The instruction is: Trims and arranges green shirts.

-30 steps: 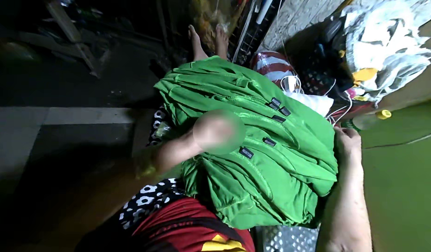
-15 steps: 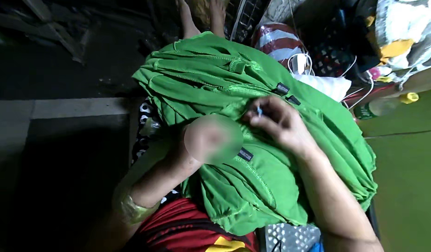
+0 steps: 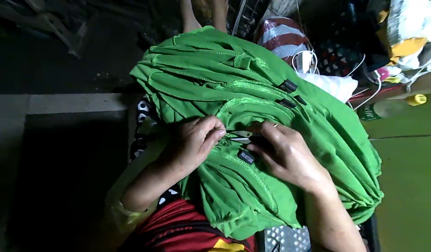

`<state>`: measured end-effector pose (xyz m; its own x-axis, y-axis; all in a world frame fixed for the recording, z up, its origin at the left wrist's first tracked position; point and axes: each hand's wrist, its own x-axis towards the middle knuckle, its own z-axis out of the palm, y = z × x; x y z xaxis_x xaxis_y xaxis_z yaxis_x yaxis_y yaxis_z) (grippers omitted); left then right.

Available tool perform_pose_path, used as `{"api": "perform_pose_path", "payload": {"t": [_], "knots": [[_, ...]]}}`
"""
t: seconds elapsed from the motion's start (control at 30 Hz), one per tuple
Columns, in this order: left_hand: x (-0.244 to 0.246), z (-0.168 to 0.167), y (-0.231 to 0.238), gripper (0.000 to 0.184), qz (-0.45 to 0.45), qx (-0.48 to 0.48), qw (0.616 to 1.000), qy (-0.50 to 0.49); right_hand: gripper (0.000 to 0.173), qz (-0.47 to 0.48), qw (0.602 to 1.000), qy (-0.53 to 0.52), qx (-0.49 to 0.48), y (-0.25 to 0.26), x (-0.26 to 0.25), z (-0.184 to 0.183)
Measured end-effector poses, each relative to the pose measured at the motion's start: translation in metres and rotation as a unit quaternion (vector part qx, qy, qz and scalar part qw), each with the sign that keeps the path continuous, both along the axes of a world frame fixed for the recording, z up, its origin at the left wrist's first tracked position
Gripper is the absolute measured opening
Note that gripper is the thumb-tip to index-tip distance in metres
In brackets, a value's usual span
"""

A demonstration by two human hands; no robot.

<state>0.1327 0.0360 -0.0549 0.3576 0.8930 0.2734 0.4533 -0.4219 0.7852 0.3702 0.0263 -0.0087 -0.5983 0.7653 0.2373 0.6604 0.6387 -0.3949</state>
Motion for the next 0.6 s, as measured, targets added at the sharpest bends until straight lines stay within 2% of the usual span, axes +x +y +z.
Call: {"api": "perform_pose_path", "payload": {"t": [0.27,0.4,0.47,0.6], "knots": [[0.007,-0.005,-0.011,0.019,0.049,0.026,0.998,0.0,0.02,-0.038,0.994,-0.045,0.096,-0.005,-0.019,-0.009],[0.008,-0.004,-0.012,0.02,0.057,0.012,0.998,0.003,0.018,-0.025,0.993,-0.045,0.108,-0.002,-0.018,-0.014],[0.008,-0.005,-0.012,0.019,0.062,-0.007,0.998,-0.013,0.018,-0.015,0.998,-0.005,0.065,0.001,-0.013,-0.015],[0.005,-0.007,-0.015,0.019,0.066,-0.027,0.997,-0.039,0.02,-0.006,0.987,0.11,-0.117,0.012,0.01,-0.011]]}}
